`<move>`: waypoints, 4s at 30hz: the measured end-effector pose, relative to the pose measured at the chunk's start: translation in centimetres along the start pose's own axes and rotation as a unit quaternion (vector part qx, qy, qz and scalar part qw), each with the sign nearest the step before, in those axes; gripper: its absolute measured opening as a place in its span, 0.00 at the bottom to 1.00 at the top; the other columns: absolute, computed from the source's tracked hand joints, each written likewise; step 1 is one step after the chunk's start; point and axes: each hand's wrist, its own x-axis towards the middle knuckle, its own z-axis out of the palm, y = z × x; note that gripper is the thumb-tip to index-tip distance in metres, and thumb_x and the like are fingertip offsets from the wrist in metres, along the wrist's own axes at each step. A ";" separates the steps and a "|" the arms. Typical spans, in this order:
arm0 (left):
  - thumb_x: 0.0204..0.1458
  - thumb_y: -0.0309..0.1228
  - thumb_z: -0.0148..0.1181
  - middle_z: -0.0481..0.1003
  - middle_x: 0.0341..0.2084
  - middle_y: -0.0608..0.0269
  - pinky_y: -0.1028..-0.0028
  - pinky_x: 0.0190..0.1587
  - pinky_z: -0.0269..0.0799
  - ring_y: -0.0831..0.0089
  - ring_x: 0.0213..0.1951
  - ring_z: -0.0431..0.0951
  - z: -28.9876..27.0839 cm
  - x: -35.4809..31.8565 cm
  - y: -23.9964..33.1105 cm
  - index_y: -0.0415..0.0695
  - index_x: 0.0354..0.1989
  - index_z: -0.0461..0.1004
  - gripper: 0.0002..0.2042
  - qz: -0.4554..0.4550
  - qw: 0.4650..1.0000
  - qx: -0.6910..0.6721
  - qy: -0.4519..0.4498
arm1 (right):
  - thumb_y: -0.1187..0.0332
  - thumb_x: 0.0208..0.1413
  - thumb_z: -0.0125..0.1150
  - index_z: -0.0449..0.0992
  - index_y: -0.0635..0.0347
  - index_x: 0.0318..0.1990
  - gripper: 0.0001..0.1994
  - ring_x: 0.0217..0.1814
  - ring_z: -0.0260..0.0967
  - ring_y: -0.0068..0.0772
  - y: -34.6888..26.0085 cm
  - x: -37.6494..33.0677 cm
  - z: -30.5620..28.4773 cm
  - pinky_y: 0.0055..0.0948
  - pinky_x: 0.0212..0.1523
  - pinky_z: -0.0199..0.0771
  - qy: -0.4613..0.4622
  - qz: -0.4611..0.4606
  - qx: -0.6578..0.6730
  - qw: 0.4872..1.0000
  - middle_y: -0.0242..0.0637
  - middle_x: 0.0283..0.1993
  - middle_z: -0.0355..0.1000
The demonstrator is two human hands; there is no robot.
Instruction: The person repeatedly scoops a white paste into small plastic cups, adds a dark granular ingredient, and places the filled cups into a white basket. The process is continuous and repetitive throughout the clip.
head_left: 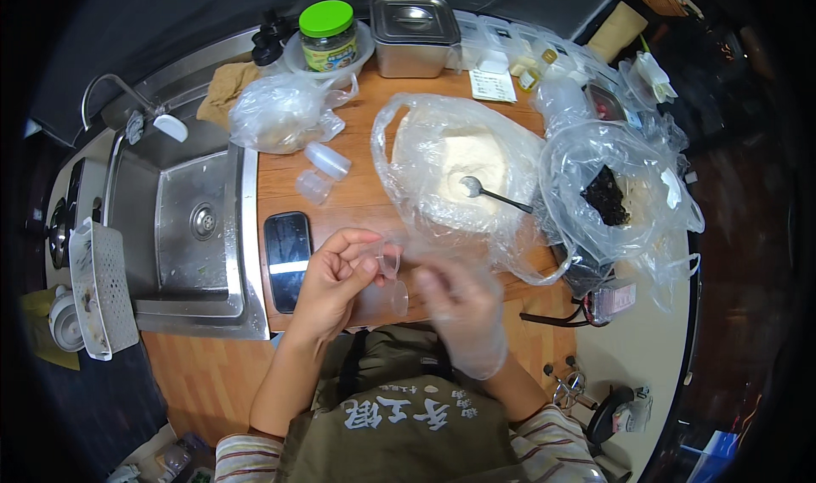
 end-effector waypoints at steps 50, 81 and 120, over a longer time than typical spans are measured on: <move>0.67 0.31 0.52 0.69 0.51 0.54 0.70 0.62 0.69 0.65 0.53 0.73 8.5 11.5 -5.7 0.30 0.66 0.56 0.25 -0.054 0.967 -0.231 0.094 | 0.77 0.57 0.65 0.79 0.66 0.38 0.03 0.28 0.72 0.27 5.5 4.5 -6.9 0.25 0.29 0.71 0.179 0.148 -0.050 0.971 0.34 0.31 0.75; 0.66 0.35 0.54 0.76 0.49 0.58 0.74 0.53 0.72 0.73 0.46 0.76 16.8 9.9 -7.0 0.36 0.61 0.65 0.21 -0.105 0.976 -0.187 -0.033 | 0.73 0.46 0.70 0.80 0.63 0.34 0.07 0.39 0.77 0.52 19.4 5.4 -22.7 0.42 0.42 0.76 -0.082 0.262 -0.394 0.877 0.49 0.34 0.78; 0.67 0.30 0.50 0.69 0.55 0.57 0.69 0.63 0.68 0.66 0.57 0.73 27.7 17.2 -13.0 0.35 0.66 0.58 0.22 -0.136 0.956 -0.236 -0.109 | 0.82 0.56 0.61 0.82 0.64 0.45 0.11 0.38 0.68 0.19 11.0 5.2 -27.9 0.20 0.40 0.71 0.068 0.152 -0.010 0.986 0.34 0.43 0.69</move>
